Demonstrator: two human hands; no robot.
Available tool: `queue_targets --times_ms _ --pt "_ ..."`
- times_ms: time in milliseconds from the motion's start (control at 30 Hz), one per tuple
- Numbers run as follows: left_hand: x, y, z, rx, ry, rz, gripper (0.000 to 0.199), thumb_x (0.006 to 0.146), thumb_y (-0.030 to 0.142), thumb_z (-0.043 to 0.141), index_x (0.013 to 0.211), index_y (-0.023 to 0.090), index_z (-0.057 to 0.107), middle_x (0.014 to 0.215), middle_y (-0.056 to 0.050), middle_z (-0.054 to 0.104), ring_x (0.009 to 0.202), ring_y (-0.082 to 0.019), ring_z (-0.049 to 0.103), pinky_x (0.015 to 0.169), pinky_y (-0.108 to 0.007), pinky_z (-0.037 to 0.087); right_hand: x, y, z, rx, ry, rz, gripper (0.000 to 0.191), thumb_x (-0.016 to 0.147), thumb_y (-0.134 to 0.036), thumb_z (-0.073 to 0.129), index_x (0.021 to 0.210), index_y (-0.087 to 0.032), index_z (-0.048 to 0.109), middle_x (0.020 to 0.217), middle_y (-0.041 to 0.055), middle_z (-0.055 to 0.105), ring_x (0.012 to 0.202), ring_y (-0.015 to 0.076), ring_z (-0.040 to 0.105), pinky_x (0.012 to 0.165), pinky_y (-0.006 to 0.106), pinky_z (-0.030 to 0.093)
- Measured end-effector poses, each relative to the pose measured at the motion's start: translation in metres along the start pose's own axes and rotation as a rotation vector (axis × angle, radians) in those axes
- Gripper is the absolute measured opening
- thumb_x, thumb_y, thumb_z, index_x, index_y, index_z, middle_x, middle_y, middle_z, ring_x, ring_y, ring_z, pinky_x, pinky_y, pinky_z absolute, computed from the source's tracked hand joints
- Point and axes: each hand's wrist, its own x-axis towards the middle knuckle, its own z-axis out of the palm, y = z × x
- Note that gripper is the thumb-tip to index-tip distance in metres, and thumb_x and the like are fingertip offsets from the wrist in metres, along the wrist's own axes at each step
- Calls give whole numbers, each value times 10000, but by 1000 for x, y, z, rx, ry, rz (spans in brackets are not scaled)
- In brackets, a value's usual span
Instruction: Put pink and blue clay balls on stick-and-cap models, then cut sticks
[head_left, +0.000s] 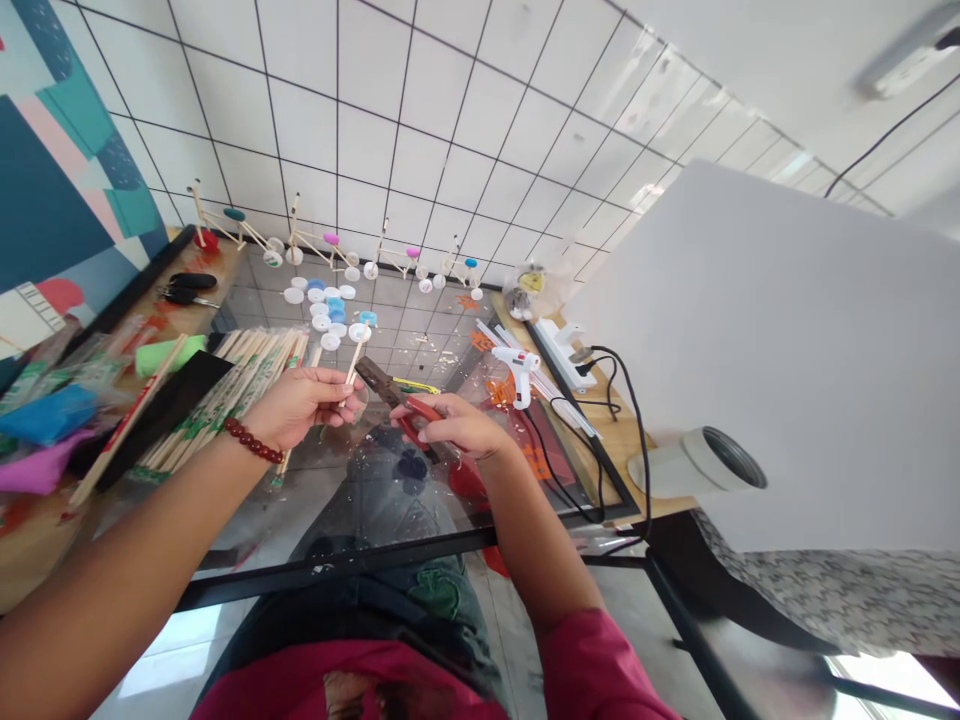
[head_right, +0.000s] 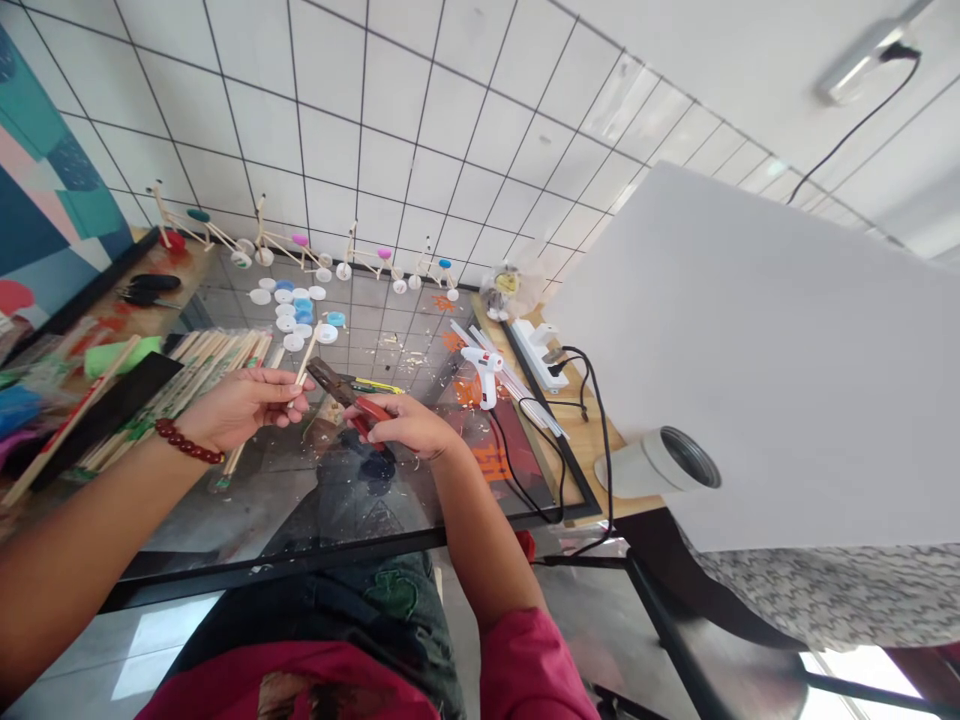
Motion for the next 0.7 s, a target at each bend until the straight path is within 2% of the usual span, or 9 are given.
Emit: queue_targets --times_ms 400,633,700 --pt "2 -2 0 72 -13 -38 104 789 42 645 768 69 743 570 -67 684 446 -116 624 400 -163 482 0 -3 1 -51 28 2 400 621 -217 691 1015 -177 745 930 8 681 787 150 592 663 247 459" --pt "2 -3 0 148 -80 -86 62 730 56 688 759 66 742 549 -69 675 431 -123 609 377 -167 452 0 -4 1 -138 -7 -26 396 642 -231 673 1026 -183 753 1018 20 655 816 156 590 661 246 446" --pt "2 -4 0 141 -75 -84 59 732 56 684 753 65 738 538 -61 664 425 -117 599 375 -164 444 0 -4 0 -207 -12 -51 394 653 -234 663 1031 -183 759 1043 30 666 859 177 607 729 278 472"
